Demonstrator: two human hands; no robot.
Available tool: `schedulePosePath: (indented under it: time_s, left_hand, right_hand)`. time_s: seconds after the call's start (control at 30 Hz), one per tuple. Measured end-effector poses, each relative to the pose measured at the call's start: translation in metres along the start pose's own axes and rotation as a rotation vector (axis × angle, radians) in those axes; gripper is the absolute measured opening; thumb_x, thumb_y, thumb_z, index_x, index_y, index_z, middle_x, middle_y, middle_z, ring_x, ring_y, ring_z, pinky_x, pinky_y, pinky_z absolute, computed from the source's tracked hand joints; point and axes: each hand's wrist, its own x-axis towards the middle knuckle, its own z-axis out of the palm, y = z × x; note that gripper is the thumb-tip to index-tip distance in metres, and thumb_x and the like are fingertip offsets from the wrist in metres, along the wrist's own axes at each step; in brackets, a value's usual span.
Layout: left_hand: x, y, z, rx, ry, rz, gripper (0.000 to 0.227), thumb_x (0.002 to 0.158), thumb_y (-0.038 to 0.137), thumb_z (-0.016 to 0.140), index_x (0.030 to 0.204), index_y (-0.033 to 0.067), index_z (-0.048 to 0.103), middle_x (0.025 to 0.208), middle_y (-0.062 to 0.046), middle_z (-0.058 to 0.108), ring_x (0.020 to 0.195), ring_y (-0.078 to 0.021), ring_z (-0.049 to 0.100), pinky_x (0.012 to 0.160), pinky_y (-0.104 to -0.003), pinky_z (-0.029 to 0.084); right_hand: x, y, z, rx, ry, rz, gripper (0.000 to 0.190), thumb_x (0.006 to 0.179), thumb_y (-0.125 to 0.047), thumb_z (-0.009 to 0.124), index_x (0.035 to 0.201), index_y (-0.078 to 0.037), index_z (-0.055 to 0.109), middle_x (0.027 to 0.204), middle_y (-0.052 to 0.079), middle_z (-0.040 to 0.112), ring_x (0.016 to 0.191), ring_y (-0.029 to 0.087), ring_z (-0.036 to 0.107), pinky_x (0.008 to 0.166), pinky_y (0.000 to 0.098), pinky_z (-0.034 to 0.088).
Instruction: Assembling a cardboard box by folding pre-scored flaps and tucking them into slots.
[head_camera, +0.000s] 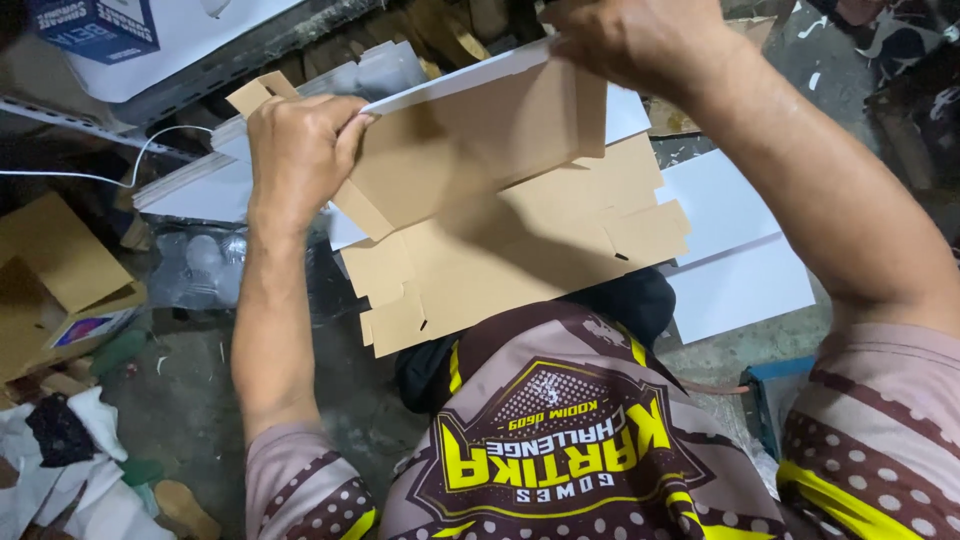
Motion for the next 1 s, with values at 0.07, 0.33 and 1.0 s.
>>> schedulePosePath:
  time_s: [0.07, 0.33, 1.0]
  left_hand:
    - [0.001, -0.001, 0.003, 0.020, 0.013, 0.017, 0.015, 0.103, 0.019, 0.081, 0.089, 0.0187, 0.075, 0.071, 0.002, 0.066, 0.062, -0.0262, 0.060, 0.057, -0.039, 0.041]
    - [-0.002, 0.002, 0.002, 0.039, -0.059, -0.045, 0.017, 0.104, 0.025, 0.079, 0.088, 0.0209, 0.074, 0.071, 0.002, 0.066, 0.063, -0.0287, 0.061, 0.054, -0.042, 0.039]
    - [0.067, 0.059, 0.076, 0.099, 0.136, 0.152, 0.031, 0.092, 0.038, 0.084, 0.078, 0.0200, 0.062, 0.063, 0.002, 0.062, 0.053, -0.0235, 0.065, 0.040, -0.041, 0.042]
  right_hand:
    - [0.009, -0.013, -0.013, -0.045, 0.078, 0.059, 0.026, 0.118, -0.036, 0.062, 0.093, -0.033, 0.055, 0.093, -0.009, 0.055, 0.075, 0.011, 0.055, 0.050, 0.0334, 0.028]
    - [0.025, -0.023, 0.012, 0.137, 0.061, 0.007, 0.040, 0.122, -0.028, 0.064, 0.084, -0.020, 0.051, 0.090, -0.007, 0.052, 0.074, 0.013, 0.054, 0.053, 0.0329, 0.035]
    - [0.012, -0.024, 0.003, -0.027, 0.037, 0.028, 0.032, 0.119, -0.026, 0.062, 0.090, -0.032, 0.051, 0.089, -0.016, 0.049, 0.066, 0.007, 0.047, 0.052, 0.0272, 0.027]
